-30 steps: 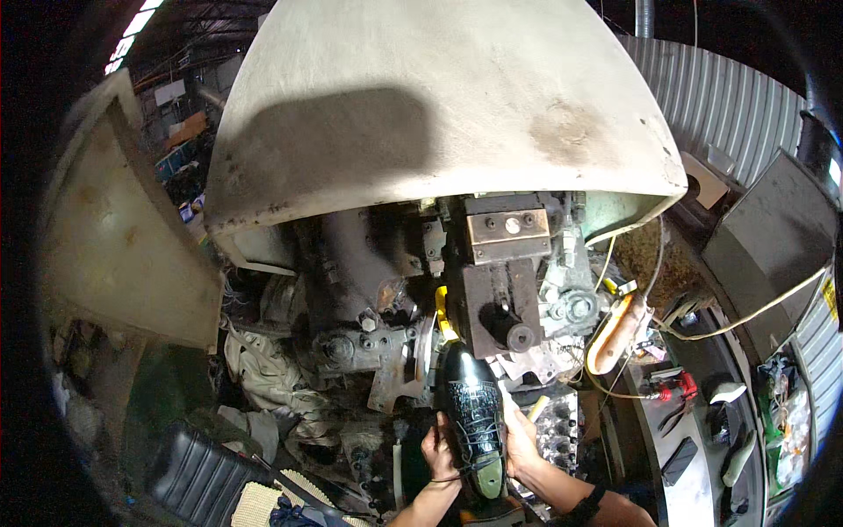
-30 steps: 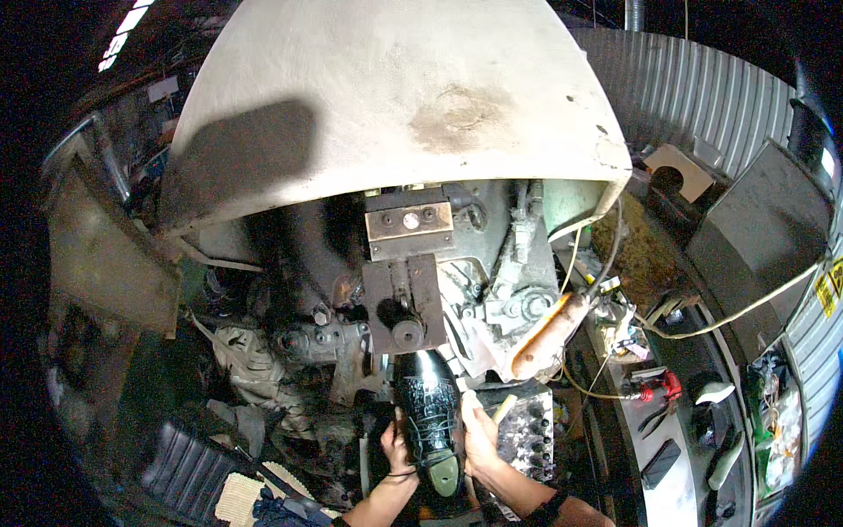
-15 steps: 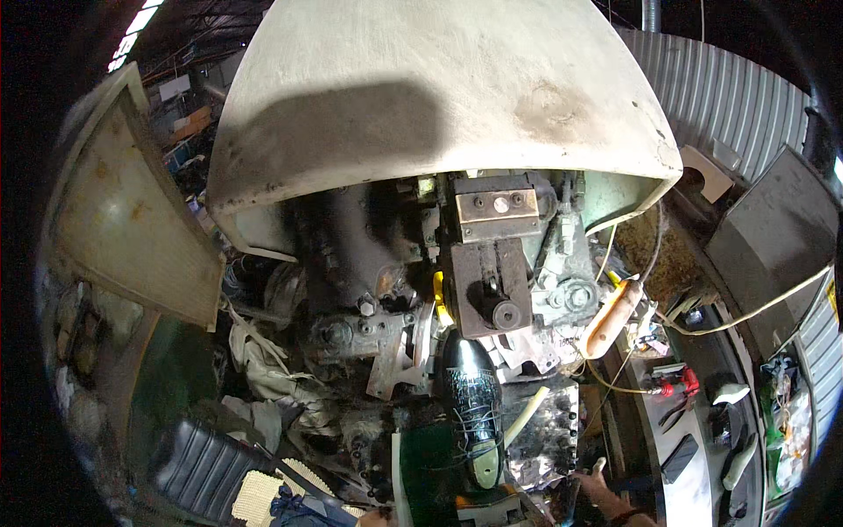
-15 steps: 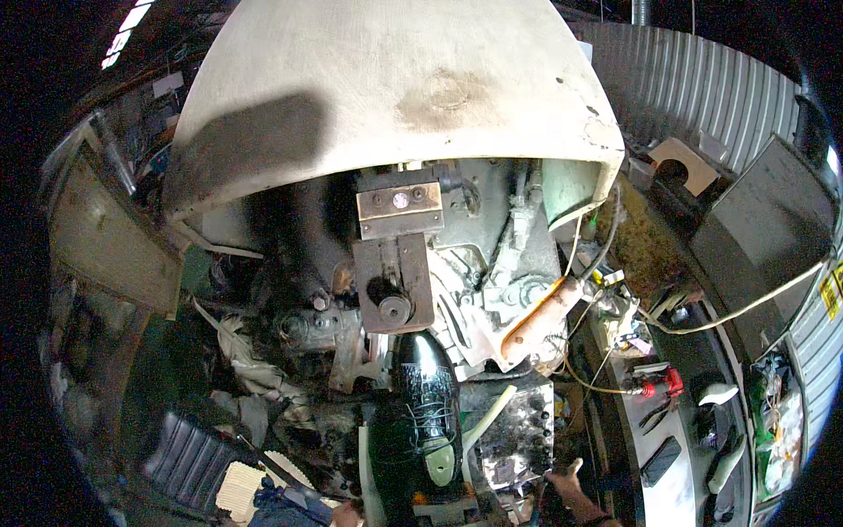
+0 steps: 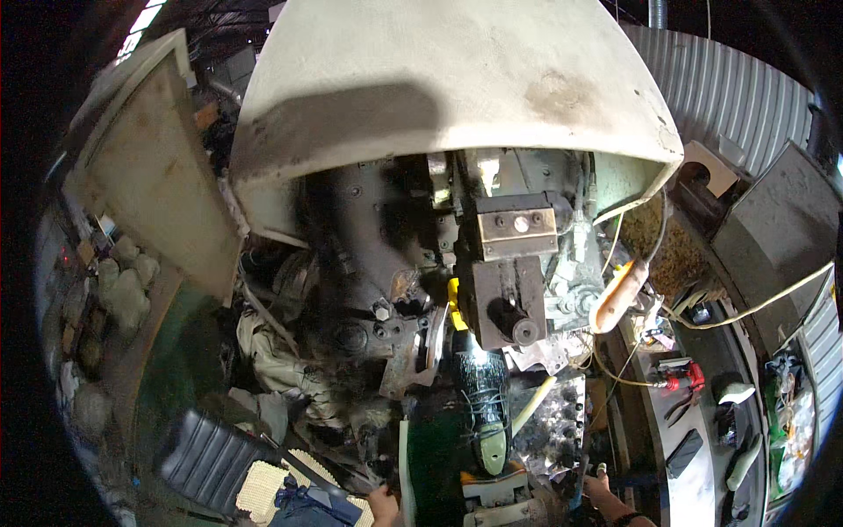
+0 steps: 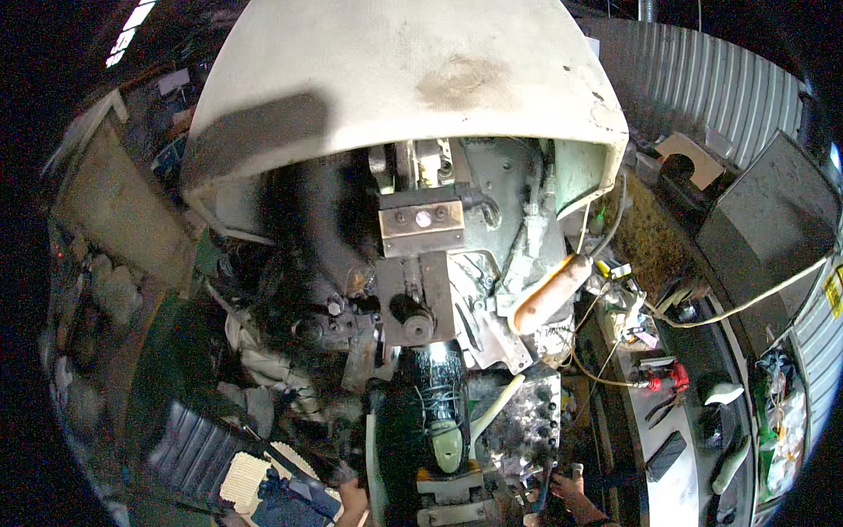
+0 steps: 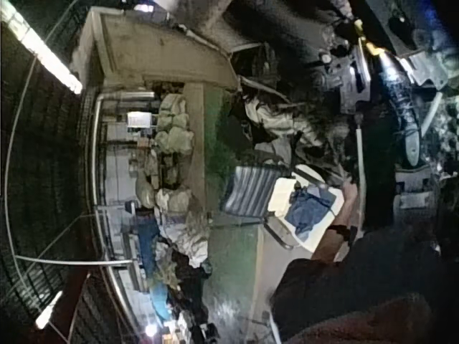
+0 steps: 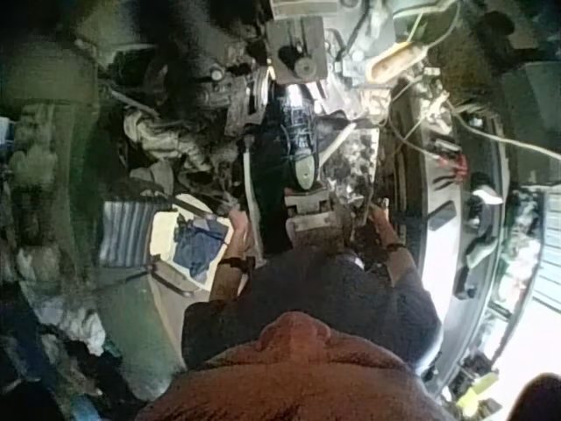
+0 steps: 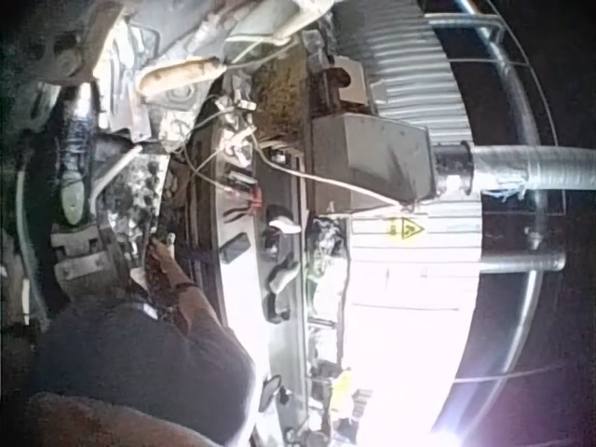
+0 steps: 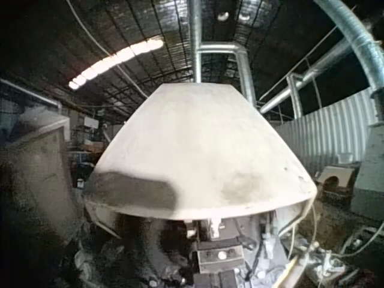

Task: The recorder is assembling and inspecting shoe components, utilizing a conveyor belt and industrial pressing machinery in a shoe factory.

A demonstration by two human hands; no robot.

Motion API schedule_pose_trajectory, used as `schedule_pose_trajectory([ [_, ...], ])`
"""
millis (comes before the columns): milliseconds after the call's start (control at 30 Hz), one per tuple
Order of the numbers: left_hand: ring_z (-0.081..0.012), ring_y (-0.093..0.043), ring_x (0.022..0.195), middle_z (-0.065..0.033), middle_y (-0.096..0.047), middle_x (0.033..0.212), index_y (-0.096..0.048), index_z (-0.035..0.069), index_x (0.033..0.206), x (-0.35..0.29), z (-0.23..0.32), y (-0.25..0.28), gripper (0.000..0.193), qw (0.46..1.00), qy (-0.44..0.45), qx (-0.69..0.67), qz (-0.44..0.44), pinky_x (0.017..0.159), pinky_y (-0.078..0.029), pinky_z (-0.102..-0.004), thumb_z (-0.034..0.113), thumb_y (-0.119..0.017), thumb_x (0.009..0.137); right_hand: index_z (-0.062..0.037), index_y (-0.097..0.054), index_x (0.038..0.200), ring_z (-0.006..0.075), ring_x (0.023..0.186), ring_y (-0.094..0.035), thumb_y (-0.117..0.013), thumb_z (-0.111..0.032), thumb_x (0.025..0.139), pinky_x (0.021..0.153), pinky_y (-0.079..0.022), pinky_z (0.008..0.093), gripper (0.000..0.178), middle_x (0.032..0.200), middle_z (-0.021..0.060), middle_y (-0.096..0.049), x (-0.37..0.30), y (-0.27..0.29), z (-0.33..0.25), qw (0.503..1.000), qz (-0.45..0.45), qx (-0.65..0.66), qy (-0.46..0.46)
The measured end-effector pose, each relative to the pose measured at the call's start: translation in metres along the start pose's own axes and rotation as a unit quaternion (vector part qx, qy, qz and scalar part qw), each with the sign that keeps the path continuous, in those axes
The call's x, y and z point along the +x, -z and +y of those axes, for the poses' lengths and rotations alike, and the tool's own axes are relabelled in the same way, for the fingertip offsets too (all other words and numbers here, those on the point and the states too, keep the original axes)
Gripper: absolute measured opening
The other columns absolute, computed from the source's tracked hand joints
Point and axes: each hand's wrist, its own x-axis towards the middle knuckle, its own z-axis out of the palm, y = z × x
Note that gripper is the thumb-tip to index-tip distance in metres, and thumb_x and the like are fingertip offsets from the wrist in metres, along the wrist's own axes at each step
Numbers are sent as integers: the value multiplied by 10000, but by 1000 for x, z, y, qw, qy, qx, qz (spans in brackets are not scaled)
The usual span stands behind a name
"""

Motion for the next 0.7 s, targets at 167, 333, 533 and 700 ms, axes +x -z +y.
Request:
schedule_pose_trajectory([
  [167,-273,-655,856,-151,-710,959,-698,-22,1057,-18,-22,9,316,962,29,-209,174,756,-484,-355,167,-703,803,-1,-409,1319,187,590,-613,-691,-30,792,484,-485,326,599,805,97,-634,-37,-24,2,995,0,-90,37],
  [333,-110,-607,708,-84,-664,754,-691,-22,891,-37,9,43,303,919,68,-373,106,600,-424,-237,269,-617,934,41,-404,1330,213,634,-660,-697,5,812,546,-582,347,596,844,136,-662,-33,33,36,987,-6,-139,82],
  [533,-162,-577,619,-71,-648,677,-648,22,682,-29,112,98,533,894,-1,-419,157,675,-464,-307,430,-504,995,67,-297,1452,182,680,-661,-654,-36,873,576,-551,319,688,797,131,-679,-102,83,69,960,85,-220,151],
  [700,-164,-440,518,-90,-586,612,-614,-33,619,-104,296,143,500,850,-259,-413,199,539,-376,-352,239,-465,1012,-65,-374,1475,138,672,-569,-630,-42,791,634,-511,311,730,1066,96,-663,-148,180,102,917,250,-229,209],
])
